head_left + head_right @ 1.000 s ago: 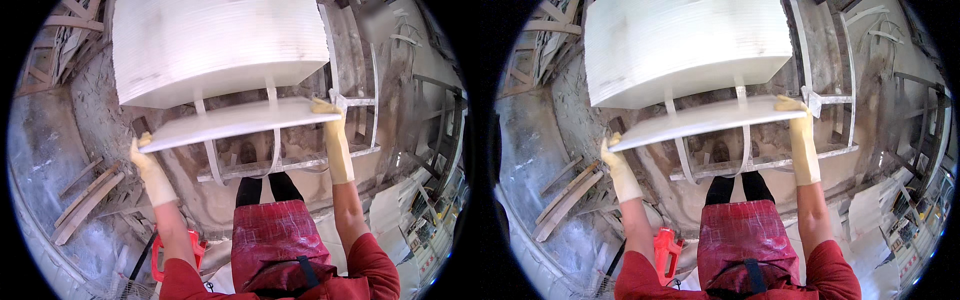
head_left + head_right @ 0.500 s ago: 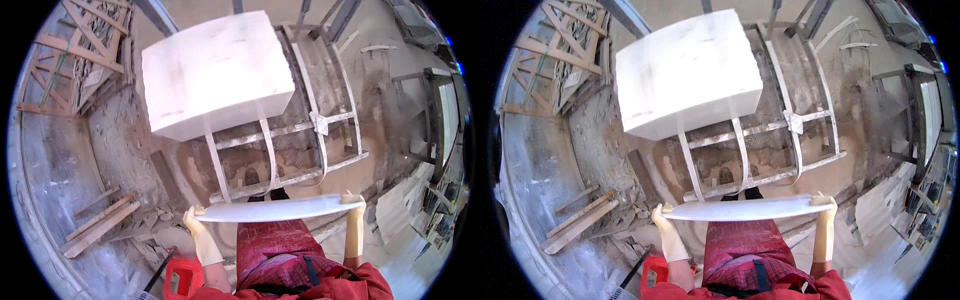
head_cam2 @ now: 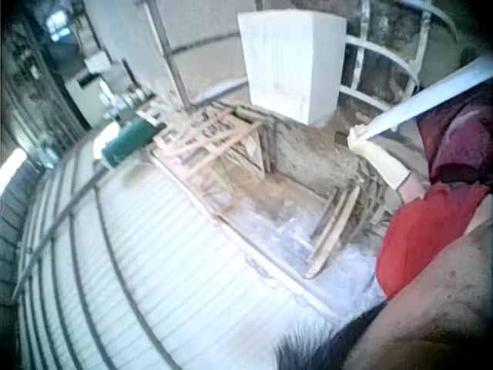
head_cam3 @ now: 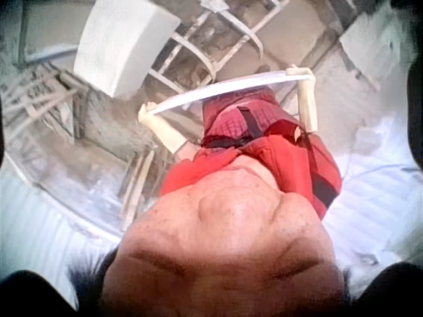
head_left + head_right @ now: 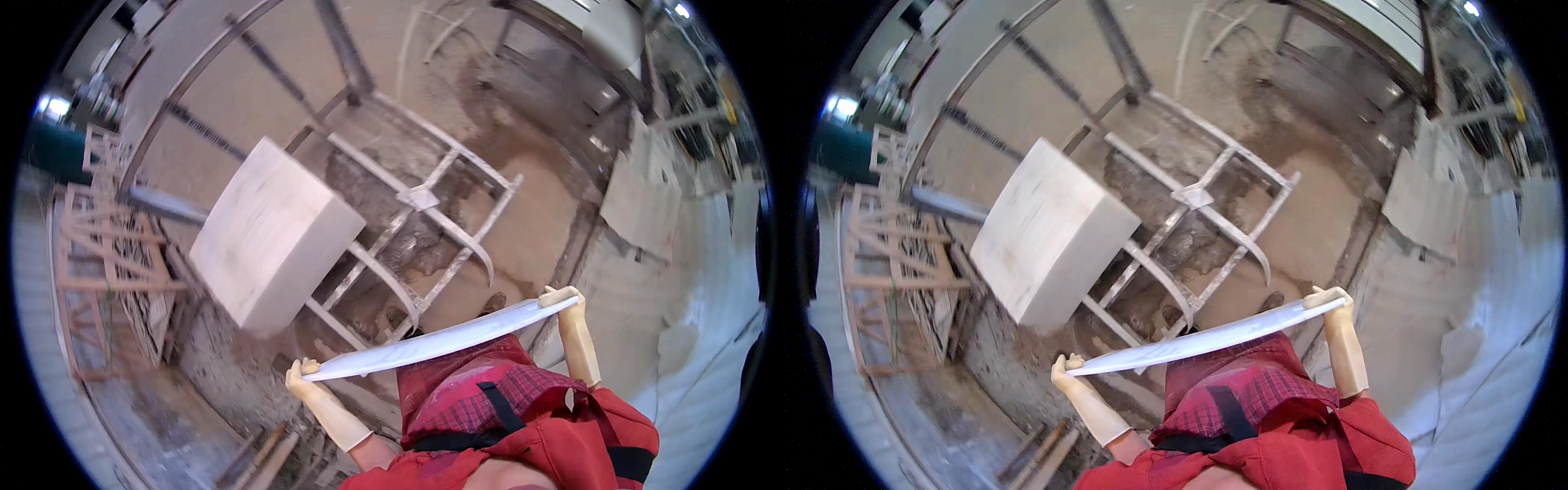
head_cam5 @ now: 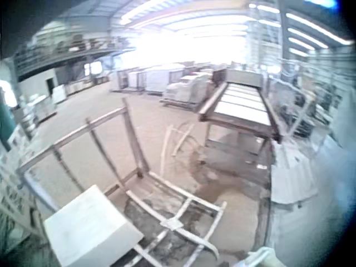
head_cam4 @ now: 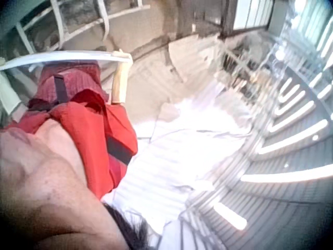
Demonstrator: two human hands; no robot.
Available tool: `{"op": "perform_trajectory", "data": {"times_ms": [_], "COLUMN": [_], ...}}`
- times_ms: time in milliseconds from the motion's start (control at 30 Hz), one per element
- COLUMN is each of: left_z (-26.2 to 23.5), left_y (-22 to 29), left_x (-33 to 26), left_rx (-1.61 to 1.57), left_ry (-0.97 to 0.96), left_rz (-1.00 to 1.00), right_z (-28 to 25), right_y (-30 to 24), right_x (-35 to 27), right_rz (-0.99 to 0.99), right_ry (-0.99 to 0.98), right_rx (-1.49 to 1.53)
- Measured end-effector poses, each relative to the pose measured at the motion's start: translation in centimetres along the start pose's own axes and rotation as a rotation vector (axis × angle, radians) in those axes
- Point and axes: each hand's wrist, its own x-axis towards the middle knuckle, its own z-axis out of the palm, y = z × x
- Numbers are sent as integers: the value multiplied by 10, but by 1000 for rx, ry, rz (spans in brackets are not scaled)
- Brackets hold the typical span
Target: The person repeatedly picks up large white rectangular tiles from a stack on a metal frame and places them onto a conveyor belt. The person wears gloves and handles each tile individually, moving from the stack to the belt in a continuous loop.
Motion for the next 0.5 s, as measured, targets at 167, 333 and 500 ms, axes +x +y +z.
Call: {"op": "perform_trajectory", "data": {"times_ms": [167, 333, 500], "left_z": [87, 172, 276], "left_y": [2, -32, -64], "left_x": [-88, -174, -249], "left_rx": [63, 44, 95], "left_ry": [-177, -265, -423], "left_rz": [28, -1, -37], "right_z": [-94, -202, -294], "right_y": [-36, -63, -110], "right_x": [-3, 18, 30], "right_rz": [-19, -110, -85], "right_ry": [147, 245, 443], "right_rx": [157, 202, 283]}}
